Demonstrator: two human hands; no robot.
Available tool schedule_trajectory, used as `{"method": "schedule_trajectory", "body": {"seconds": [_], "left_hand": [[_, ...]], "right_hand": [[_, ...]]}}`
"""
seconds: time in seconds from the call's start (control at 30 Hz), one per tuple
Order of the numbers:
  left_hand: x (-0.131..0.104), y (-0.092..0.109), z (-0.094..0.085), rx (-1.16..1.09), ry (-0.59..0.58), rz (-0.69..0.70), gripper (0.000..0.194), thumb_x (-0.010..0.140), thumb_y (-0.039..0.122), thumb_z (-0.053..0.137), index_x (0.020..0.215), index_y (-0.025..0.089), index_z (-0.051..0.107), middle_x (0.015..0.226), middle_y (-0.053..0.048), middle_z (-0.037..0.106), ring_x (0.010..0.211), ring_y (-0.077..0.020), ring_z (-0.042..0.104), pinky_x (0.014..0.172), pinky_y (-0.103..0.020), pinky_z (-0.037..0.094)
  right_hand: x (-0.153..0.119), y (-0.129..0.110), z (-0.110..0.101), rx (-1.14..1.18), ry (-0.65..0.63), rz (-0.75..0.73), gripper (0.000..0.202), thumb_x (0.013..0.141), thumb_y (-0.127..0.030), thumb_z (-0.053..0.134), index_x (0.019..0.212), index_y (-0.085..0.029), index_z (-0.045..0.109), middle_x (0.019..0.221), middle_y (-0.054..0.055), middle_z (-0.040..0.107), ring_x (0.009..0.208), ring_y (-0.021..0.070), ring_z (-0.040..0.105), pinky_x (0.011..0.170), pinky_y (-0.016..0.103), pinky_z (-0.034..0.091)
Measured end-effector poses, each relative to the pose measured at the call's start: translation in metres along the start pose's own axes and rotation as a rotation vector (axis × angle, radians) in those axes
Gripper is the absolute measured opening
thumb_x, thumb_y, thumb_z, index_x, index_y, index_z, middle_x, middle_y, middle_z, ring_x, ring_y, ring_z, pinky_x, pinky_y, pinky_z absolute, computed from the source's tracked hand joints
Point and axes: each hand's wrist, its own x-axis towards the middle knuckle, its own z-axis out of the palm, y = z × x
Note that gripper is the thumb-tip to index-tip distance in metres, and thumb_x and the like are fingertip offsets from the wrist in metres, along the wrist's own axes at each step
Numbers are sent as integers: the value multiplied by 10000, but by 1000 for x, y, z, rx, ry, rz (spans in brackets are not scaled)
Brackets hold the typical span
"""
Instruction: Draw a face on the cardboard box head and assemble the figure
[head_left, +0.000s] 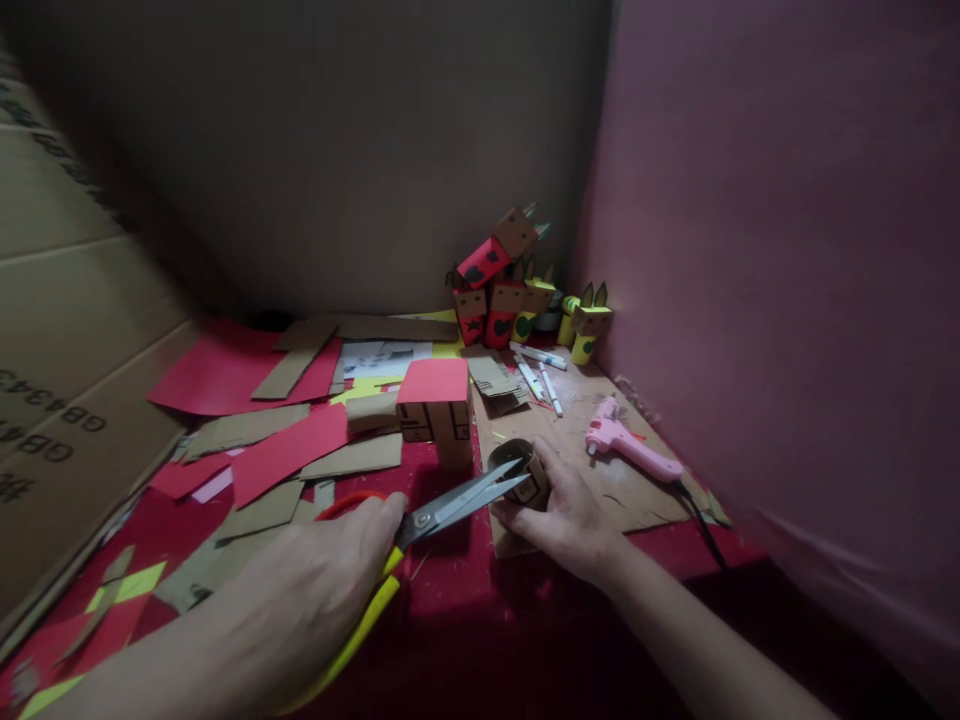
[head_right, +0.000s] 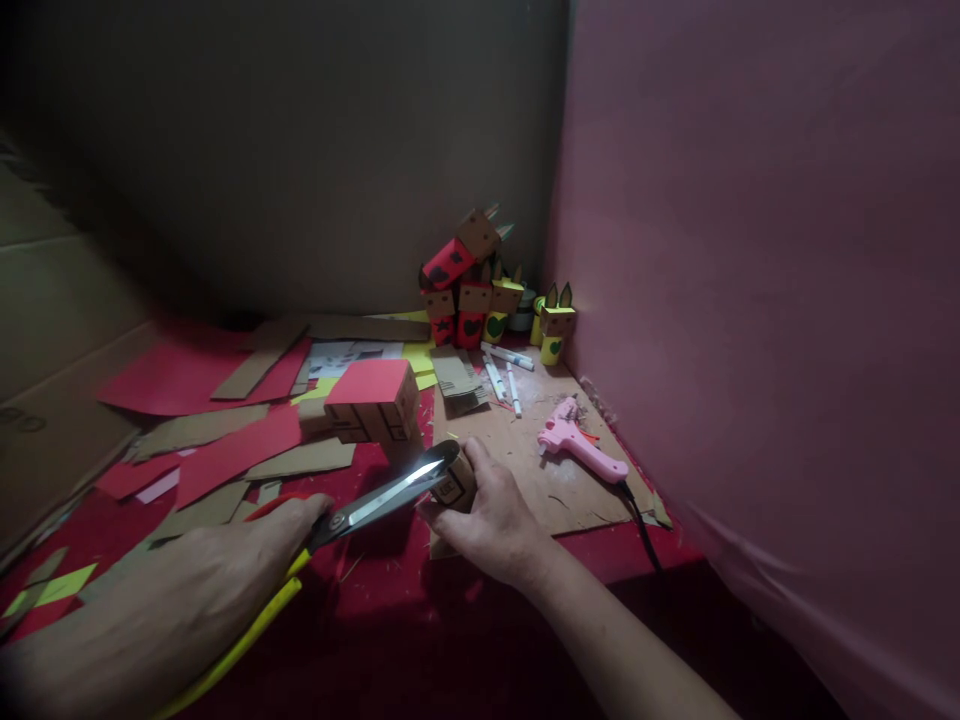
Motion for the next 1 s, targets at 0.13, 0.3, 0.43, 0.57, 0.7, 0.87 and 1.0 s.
{"method": "schedule_trajectory", "body": {"seconds": [0.13, 0.3, 0.43, 0.57, 0.7, 0.87, 1.0], "left_hand": [[3, 8, -3, 164, -168, 19, 372, 844, 30, 260, 930, 142, 604, 743, -74, 609, 538, -204, 547, 488, -306, 327], [5, 12, -3, 162, -226, 3, 416, 840, -24, 229, 905, 139, 606, 737, -55, 582, 537, -172, 536, 520, -294, 377], [3, 10, 4, 157, -163, 19, 462, 840, -32, 198, 934, 117, 625, 731, -72, 593, 534, -188, 545, 505, -303, 382], [1, 7, 7, 182, -131, 47, 472, 822, -35, 216, 978, 108, 638, 703, -68, 592, 512, -197, 545, 475, -299, 373], [1, 5, 8, 261, -89, 69, 511, 796, -74, 206, 970, 119, 647, 669, -55, 580, 494, -188, 535, 465, -288, 365], [0, 2, 7, 270, -148, 86, 532, 789, -81, 210, 1015, 135, 640, 712, -62, 615, 519, -190, 579, 454, -276, 349], [0, 2, 6, 267, -205, 62, 514, 765, -80, 223, 965, 130, 647, 653, -54, 583, 509, -203, 562, 444, -282, 325]], "right_hand": [[0, 2, 1, 21, 7, 12, 238, 730, -227, 694, 869, -215, 501, 742, -38, 565, 653, 127, 526, 613, 264, 437], [-1, 7, 3, 24, 45, 0, 237, 743, -205, 691, 879, -220, 498, 758, -40, 572, 670, 127, 543, 625, 261, 442], [-2, 9, 4, 26, 46, -5, 242, 752, -214, 696, 903, -226, 507, 777, -28, 579, 695, 144, 561, 642, 280, 458], [-2, 7, 3, 11, 53, 7, 258, 748, -208, 697, 923, -232, 508, 775, -22, 583, 703, 157, 569, 637, 290, 473], [-2, 5, 3, 8, 53, 21, 238, 759, -209, 683, 909, -231, 499, 746, -27, 585, 672, 153, 568, 628, 294, 468], [-3, 5, 3, -19, 72, 4, 248, 755, -208, 678, 920, -235, 494, 775, -15, 582, 697, 163, 567, 646, 303, 464], [-4, 8, 4, -67, 87, -28, 257, 756, -203, 661, 958, -217, 502, 840, 14, 601, 753, 176, 578, 697, 322, 470]]}}
